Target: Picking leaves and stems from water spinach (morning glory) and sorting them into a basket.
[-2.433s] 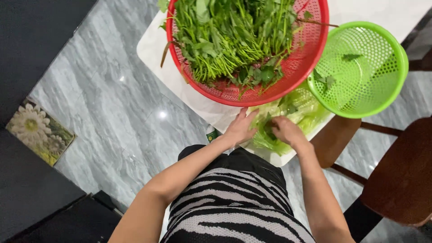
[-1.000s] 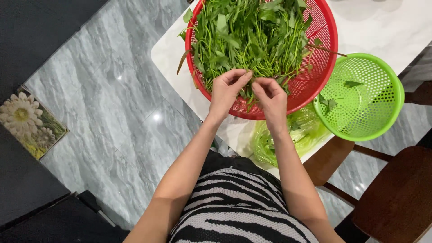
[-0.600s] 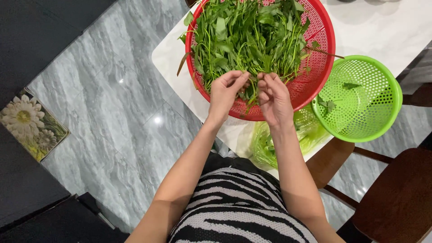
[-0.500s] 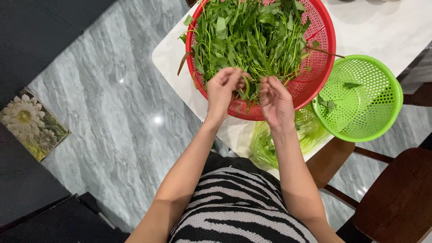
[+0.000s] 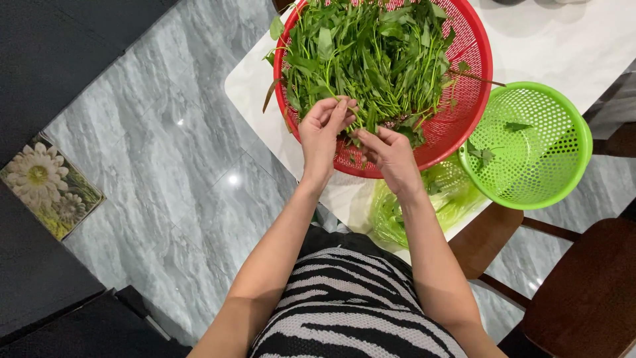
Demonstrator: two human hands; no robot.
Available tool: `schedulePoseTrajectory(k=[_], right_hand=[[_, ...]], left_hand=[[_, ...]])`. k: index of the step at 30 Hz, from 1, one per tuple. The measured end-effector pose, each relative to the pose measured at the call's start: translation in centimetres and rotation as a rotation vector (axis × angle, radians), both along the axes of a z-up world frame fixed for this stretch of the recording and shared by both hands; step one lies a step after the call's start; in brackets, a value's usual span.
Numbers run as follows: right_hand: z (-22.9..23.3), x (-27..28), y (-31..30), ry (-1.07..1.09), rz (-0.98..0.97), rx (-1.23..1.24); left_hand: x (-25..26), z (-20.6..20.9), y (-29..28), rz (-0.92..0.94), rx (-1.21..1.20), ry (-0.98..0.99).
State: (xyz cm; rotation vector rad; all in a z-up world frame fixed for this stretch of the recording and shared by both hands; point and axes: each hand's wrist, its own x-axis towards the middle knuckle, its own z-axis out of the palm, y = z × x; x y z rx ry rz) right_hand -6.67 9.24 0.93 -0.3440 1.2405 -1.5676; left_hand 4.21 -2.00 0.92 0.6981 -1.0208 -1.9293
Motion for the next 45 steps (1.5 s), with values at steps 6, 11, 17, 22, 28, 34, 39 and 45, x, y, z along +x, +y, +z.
schedulePoseTrajectory(k=[6,11,17,22,28,34,39,45], right_hand=[[-0.7,-0.4,0.5,0.155,0.005,0.014],[-1.1,-1.4,0.8,0.079,-0.073,-0.007],[-3.4,-3.3,1.8,-0.008,-0.168,-0.039],[0.6,-3.5,2.1,0.251,-0.208,-0.051],[6.3,-1.0,0.1,0.737,-0.059,-0.110],[7.0,-2.2,-0.2,1.407,-0.071,-0.116],[4.9,-3.6,0.8,1.369,-0.030,-0.103],[1.5,-5.0,1.9,1.302,-0.045,-0.050]], left_hand=[[-0.1,-0.1,0.4,-0.003,0.094,0.062],[-0.4,-0.3,1.1,-0.009,0.075,0.049],[-0.5,-1.2,1.5,-0.004,-0.035,-0.033],[0.2,-0.3,0.9,0.049,-0.239,-0.239],[0.1,1.0,2.1,0.017,-0.388,-0.514],[0.5,2.2,2.5,-0.018,-0.536,-0.525],[0.4,1.5,2.9,-0.074,-0.571,-0.547],[-0.3,1.2,3.7,-0.180,-0.508,-0.592]])
